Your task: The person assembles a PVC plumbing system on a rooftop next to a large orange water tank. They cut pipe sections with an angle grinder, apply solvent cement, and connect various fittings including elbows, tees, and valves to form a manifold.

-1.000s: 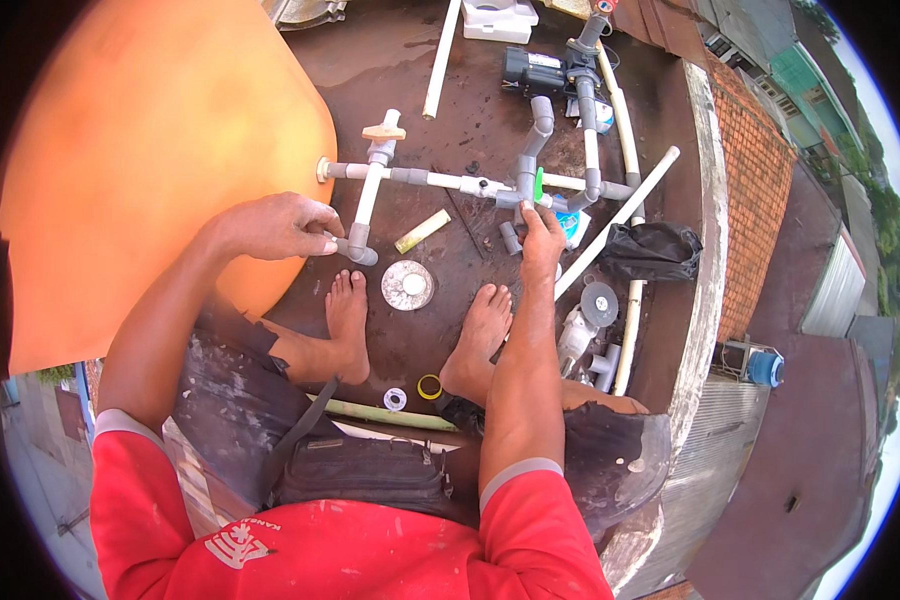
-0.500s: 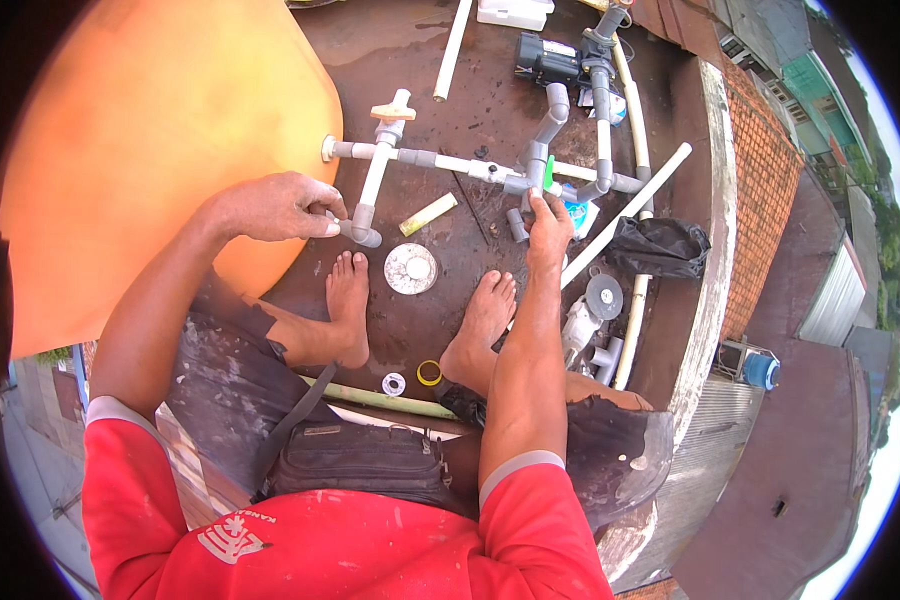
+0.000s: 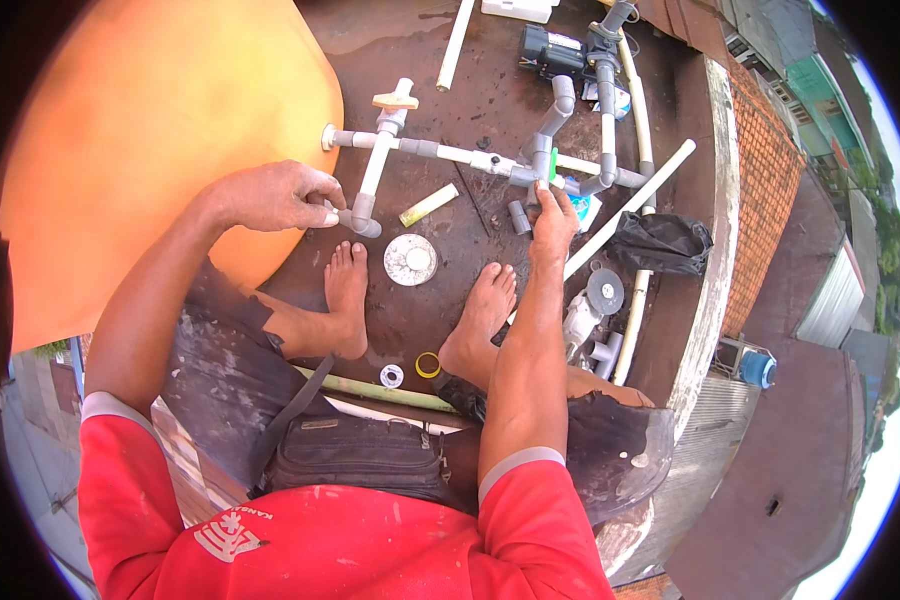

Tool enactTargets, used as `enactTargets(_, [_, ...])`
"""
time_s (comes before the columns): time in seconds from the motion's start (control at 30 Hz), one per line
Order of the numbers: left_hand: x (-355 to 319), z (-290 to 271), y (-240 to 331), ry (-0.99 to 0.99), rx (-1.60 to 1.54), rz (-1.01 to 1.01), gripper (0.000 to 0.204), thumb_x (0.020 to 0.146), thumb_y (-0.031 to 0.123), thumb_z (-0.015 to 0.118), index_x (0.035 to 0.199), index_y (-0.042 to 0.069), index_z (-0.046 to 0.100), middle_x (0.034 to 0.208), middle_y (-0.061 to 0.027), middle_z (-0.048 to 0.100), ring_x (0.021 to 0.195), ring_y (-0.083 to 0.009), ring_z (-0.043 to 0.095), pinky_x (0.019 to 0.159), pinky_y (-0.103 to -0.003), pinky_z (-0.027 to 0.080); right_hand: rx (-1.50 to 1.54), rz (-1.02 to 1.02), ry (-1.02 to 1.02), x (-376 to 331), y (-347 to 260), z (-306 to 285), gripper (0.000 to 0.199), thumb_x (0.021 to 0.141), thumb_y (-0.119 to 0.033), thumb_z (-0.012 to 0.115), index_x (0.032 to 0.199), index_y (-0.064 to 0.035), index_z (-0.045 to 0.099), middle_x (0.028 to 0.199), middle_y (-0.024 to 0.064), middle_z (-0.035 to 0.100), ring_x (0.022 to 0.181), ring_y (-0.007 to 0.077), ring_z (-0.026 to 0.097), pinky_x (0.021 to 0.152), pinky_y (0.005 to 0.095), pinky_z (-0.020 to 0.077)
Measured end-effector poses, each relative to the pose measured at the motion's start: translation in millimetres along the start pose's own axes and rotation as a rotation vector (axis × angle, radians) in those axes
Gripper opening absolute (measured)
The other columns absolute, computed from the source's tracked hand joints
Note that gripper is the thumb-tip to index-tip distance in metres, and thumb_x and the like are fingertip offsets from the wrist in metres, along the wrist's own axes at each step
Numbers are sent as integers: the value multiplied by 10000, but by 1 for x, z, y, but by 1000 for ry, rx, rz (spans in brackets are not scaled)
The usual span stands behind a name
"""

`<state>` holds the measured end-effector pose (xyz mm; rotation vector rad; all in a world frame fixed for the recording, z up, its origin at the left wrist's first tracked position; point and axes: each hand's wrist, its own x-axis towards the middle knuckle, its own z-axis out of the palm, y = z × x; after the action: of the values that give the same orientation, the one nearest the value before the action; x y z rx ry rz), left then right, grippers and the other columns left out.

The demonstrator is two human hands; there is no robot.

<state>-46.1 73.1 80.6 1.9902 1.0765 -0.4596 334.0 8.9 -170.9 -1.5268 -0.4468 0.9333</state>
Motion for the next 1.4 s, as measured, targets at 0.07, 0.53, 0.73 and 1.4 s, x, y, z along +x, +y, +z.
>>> enactTargets(0.07, [0,1,-3,18,22,48,460,981,358,676,1288,24,749,1095,-190,779,1042,-309,737,960,-434,568,-16,-12,-8,-1,-3,-1,287,979,-288,798,1120,-38,806,818,-8,636,642,111,539,618,290,446])
enactTargets(0.53, [-1,14,-10,16,-38,-48,378,1019,312,670,1231,9,744,961,-93,713,857,-195,673,797,-365,558,-77,0,-31,0,-1,2,333,969,-282,827,1159,-10,808,917,40,714,687,138,597,649,297,506])
enactTargets(0.73, [-5,16,-12,26,2,-36,411,1029,326,640,1295,28,738,973,-68,699,840,-175,648,785,-356,548,-28,-25,-38,10,3,-6,345,961,-267,835,1173,3,802,955,68,731,720,150,633,664,302,522])
enactTargets(1.4, [-4,13,-13,2,-92,-69,403,1017,236,649,1321,-18,722,897,-40,637,826,-155,589,782,-345,507,-40,-16,-16,7,0,-4,325,954,-256,842,1163,-9,813,876,37,712,664,119,585,621,286,503])
